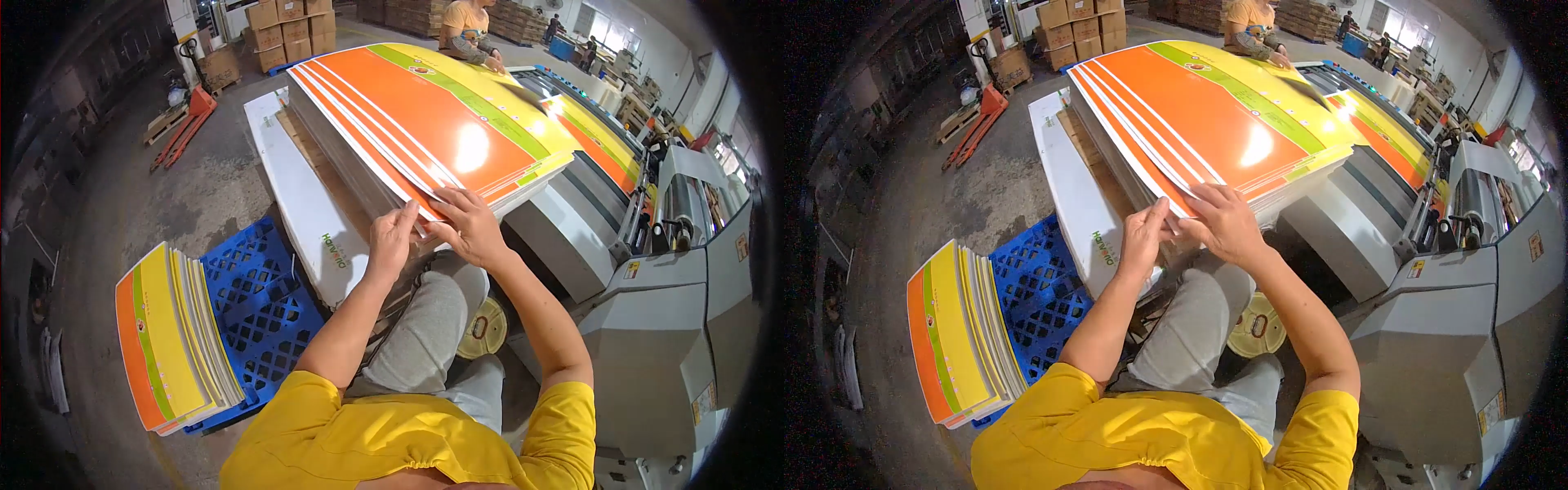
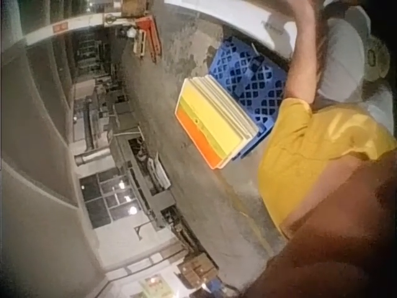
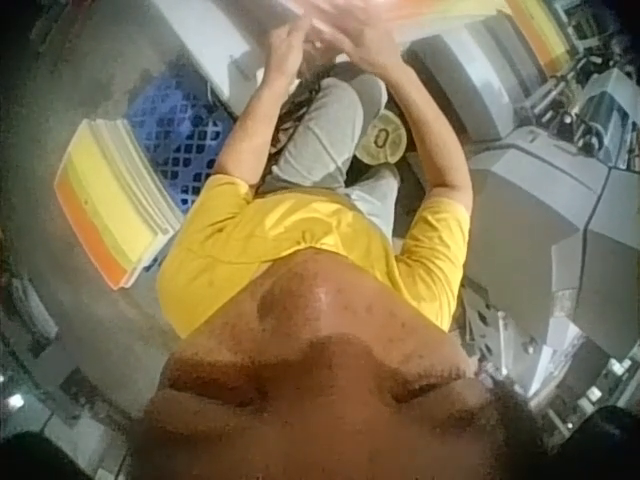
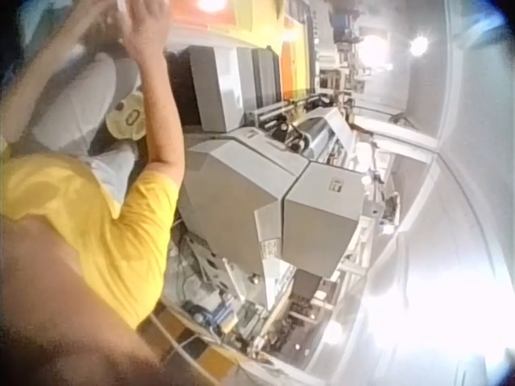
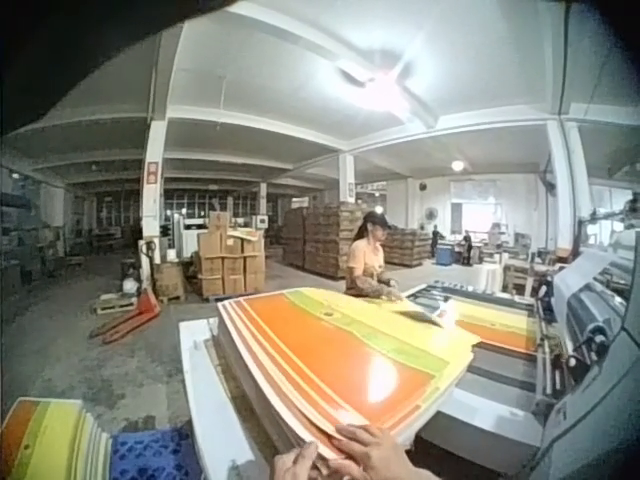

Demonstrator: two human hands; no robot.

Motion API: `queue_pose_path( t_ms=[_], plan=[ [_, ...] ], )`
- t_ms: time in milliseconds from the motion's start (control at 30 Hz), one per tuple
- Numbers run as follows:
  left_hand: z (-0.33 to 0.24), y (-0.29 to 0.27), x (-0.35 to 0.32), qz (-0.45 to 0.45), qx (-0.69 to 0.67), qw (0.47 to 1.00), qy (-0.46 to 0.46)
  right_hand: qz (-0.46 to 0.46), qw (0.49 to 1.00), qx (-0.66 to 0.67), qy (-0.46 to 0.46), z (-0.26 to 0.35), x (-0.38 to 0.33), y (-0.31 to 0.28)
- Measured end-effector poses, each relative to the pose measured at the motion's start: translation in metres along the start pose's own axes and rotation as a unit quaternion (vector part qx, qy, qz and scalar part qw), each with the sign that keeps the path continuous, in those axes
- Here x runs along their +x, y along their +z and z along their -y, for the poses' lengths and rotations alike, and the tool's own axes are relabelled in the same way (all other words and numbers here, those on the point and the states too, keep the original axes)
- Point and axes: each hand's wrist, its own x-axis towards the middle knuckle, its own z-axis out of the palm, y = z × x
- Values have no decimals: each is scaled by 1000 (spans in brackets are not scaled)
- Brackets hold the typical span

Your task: Inspecting and sorting large printed paper sheets at an industrial machine in a factory.

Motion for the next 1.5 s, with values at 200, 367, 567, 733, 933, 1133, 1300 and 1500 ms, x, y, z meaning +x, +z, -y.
queue_pose_path(
  t_ms=[200,367,567,733,933,1133,1300,1500],
  plan=[
    [2,2,2,-23,90,996,17,-46,977,158,132,-7,9,-10],
    [-1,8,3,-78,118,990,13,45,992,11,121,-38,5,14],
    [-3,9,4,-81,133,988,22,2,995,-14,100,-31,12,10],
    [-3,11,4,-82,111,990,24,30,992,-35,120,-34,5,14],
    [2,2,3,-59,127,990,22,-55,992,-59,93,-10,3,20],
    [6,5,7,-55,107,992,25,-25,977,-35,211,13,3,12],
    [2,-2,6,-71,164,983,32,-143,963,-55,222,27,-5,46],
    [3,-11,11,-60,104,993,9,-216,951,47,215,60,-31,70]
  ],
)
